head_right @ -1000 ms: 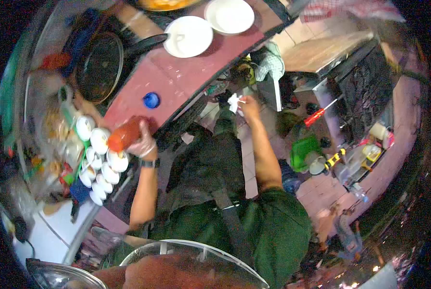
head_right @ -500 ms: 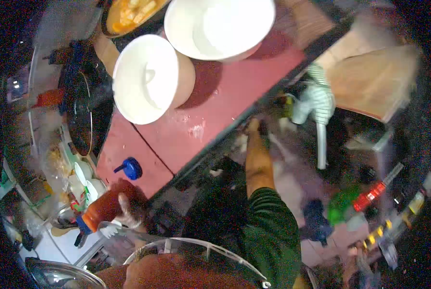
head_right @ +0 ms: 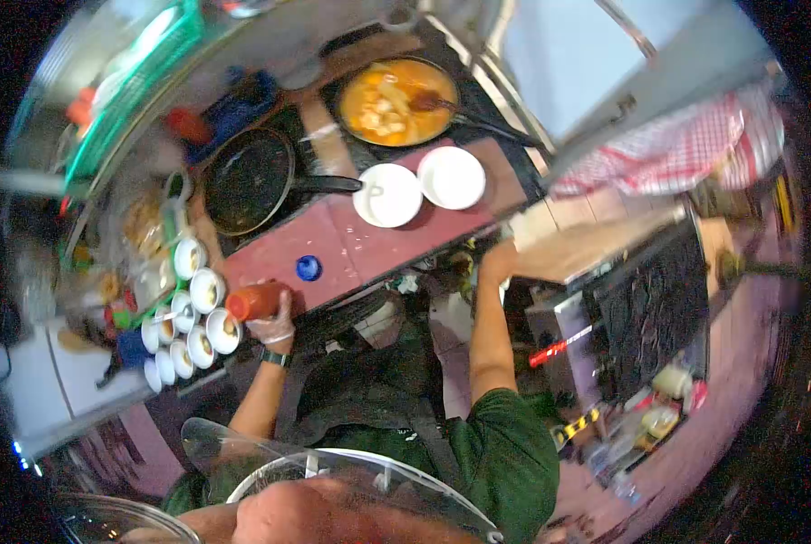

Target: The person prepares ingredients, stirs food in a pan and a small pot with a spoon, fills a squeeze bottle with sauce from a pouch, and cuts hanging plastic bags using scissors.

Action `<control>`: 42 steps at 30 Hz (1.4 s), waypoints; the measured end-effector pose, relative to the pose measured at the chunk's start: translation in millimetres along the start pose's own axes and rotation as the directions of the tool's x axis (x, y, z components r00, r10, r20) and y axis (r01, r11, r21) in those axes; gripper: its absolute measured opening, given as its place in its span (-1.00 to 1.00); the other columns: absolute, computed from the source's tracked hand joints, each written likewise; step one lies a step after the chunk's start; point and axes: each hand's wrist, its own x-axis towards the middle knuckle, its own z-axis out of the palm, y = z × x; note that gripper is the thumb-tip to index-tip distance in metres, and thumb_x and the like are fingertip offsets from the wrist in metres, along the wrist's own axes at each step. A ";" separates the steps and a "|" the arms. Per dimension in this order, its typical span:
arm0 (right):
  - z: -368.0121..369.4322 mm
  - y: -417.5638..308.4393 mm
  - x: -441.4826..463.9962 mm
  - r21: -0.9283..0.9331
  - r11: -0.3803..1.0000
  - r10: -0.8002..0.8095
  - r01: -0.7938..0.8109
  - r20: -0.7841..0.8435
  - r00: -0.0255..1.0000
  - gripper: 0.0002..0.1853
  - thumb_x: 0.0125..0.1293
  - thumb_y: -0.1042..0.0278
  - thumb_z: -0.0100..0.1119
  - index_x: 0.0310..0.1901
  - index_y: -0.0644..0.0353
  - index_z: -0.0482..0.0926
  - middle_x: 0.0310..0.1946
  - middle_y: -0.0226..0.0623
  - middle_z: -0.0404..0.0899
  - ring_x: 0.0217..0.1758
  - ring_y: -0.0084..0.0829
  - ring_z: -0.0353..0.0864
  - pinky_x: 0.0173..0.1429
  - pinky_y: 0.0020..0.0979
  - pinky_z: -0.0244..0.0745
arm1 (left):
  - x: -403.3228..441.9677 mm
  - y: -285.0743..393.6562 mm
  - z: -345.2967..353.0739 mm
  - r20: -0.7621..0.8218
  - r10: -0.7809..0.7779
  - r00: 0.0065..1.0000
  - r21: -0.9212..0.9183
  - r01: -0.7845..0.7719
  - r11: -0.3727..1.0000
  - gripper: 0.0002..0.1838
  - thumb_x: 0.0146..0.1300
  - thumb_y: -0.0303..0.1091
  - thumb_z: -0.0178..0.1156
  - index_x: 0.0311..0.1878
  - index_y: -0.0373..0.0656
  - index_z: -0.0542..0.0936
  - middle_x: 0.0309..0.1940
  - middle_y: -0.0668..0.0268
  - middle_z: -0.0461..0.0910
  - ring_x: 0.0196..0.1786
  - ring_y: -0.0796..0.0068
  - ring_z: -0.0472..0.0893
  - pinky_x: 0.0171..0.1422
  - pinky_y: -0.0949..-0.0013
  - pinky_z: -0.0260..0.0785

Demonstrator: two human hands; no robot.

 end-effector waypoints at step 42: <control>-376.1 -476.5 -211.3 0.850 -0.293 -0.778 0.438 0.054 -0.626 -0.54 0.05 0.41 0.44 0.05 0.13 0.62 0.00 -0.24 0.67 0.14 -0.09 0.60 0.19 -0.19 0.53 | 49.7 96.3 -198.0 0.871 0.253 0.420 -0.349 0.168 0.922 -0.13 -0.10 -0.02 0.50 0.28 -0.29 0.47 0.00 0.10 0.61 0.04 0.21 0.61 0.28 0.14 0.39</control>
